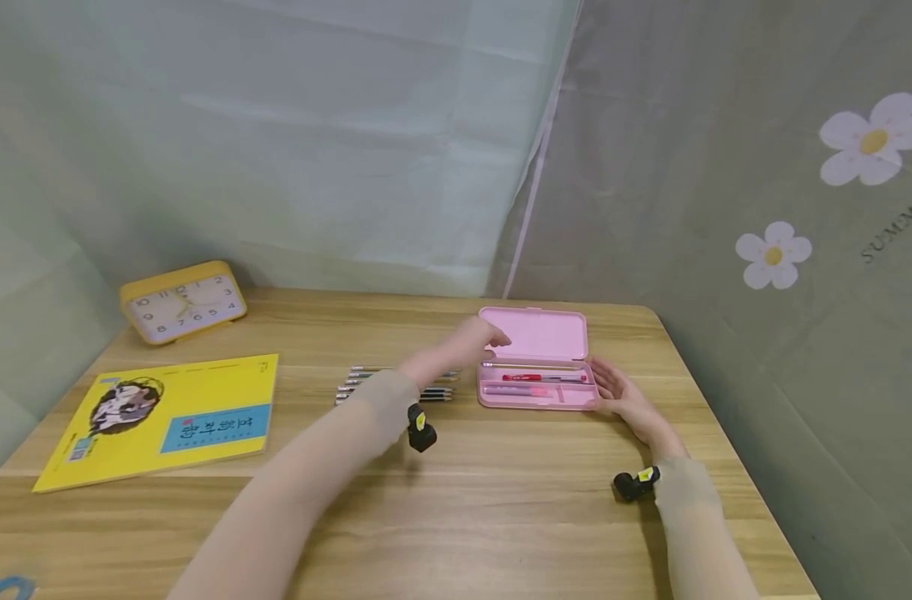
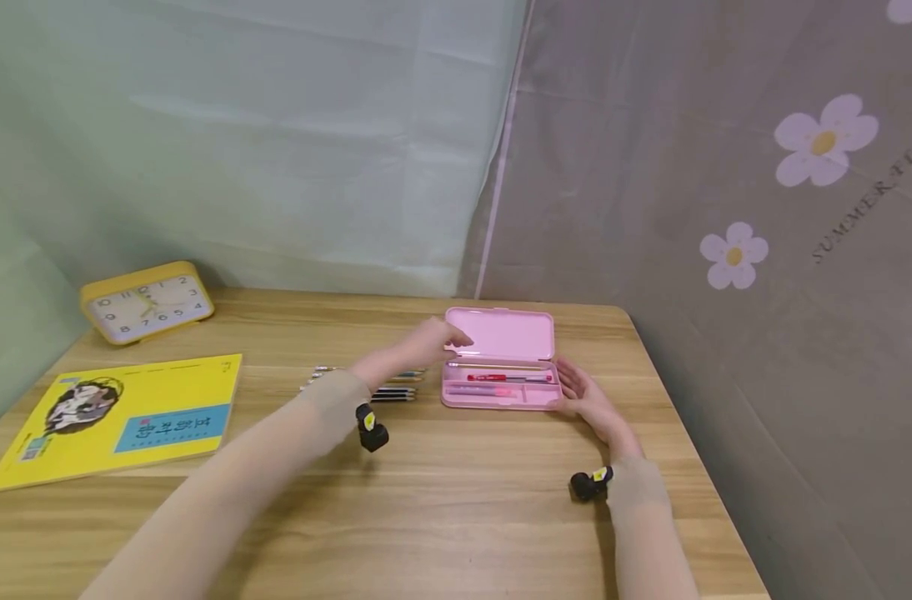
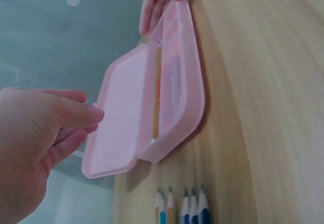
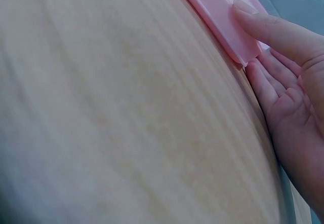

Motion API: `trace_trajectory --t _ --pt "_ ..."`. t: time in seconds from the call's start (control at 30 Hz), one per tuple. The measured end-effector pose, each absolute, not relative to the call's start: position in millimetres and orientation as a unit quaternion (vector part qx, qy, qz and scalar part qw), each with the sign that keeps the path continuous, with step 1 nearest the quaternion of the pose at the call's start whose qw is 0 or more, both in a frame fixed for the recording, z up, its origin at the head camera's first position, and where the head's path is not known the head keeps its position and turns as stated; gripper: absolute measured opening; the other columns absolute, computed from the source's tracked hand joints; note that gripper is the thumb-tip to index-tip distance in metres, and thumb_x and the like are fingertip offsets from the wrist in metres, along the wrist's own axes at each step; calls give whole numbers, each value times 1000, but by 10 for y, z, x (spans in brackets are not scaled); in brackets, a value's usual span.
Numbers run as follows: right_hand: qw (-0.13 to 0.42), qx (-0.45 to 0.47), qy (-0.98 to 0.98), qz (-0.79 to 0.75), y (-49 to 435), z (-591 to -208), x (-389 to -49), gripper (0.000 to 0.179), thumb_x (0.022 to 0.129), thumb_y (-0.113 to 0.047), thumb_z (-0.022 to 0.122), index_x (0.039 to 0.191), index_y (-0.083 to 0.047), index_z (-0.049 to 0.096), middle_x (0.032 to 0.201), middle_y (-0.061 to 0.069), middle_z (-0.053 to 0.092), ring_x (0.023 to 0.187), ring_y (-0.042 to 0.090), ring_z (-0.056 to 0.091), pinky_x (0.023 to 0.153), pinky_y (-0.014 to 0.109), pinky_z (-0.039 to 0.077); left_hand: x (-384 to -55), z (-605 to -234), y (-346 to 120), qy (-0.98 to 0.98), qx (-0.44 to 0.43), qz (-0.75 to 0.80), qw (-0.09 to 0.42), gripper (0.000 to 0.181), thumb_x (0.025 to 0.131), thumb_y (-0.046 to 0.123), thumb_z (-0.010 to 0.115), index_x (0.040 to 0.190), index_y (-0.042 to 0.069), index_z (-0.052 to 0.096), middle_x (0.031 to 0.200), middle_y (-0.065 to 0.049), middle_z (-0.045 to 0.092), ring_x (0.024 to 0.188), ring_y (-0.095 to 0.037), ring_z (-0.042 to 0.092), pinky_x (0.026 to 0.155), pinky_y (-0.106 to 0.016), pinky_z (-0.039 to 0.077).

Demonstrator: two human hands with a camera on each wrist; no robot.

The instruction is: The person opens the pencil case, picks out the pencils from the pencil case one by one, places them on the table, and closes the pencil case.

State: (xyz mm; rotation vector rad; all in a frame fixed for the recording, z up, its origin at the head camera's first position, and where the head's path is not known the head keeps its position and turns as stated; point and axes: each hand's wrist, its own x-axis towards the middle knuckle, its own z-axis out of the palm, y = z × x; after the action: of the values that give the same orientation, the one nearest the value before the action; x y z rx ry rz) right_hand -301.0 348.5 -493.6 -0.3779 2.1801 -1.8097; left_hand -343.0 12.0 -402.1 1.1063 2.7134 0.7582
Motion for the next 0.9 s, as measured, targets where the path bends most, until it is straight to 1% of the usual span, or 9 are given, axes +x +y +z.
trace_trajectory --t 0.23,0.4,0.6,0.9 --pt "142 -134 756 -625 3489 -4930 -3011 91 85 5 67 154 3 7 162 24 10 148 42 9 102 5 35 -3442 -4142 176 889 367 264 74 29 90 -7 61 118 -5 67 120 -18 68 113 -30 64 101 -38 51" --pt "143 -134 755 -626 3491 -4930 -3013 91 85 5 66 154 3 7 162 25 9 148 42 9 102 5 35 -3457 -4216 182 894 367 246 72 27 90 -3 63 116 -3 69 119 -16 69 112 -28 65 100 -38 51" --pt "141 -127 758 -625 3488 -4914 -2999 93 85 5 68 154 3 7 162 25 9 149 42 10 105 7 34 -3484 -4301 175 895 369 234 86 26 92 1 63 118 0 69 121 -13 69 116 -26 63 103 -36 50" --pt "146 -122 756 -626 3477 -4909 -2999 94 84 4 68 155 2 6 162 23 9 149 40 10 103 5 35 -3484 -4340 192 899 368 220 89 23 93 5 64 115 0 71 117 -13 71 115 -25 64 102 -35 50"
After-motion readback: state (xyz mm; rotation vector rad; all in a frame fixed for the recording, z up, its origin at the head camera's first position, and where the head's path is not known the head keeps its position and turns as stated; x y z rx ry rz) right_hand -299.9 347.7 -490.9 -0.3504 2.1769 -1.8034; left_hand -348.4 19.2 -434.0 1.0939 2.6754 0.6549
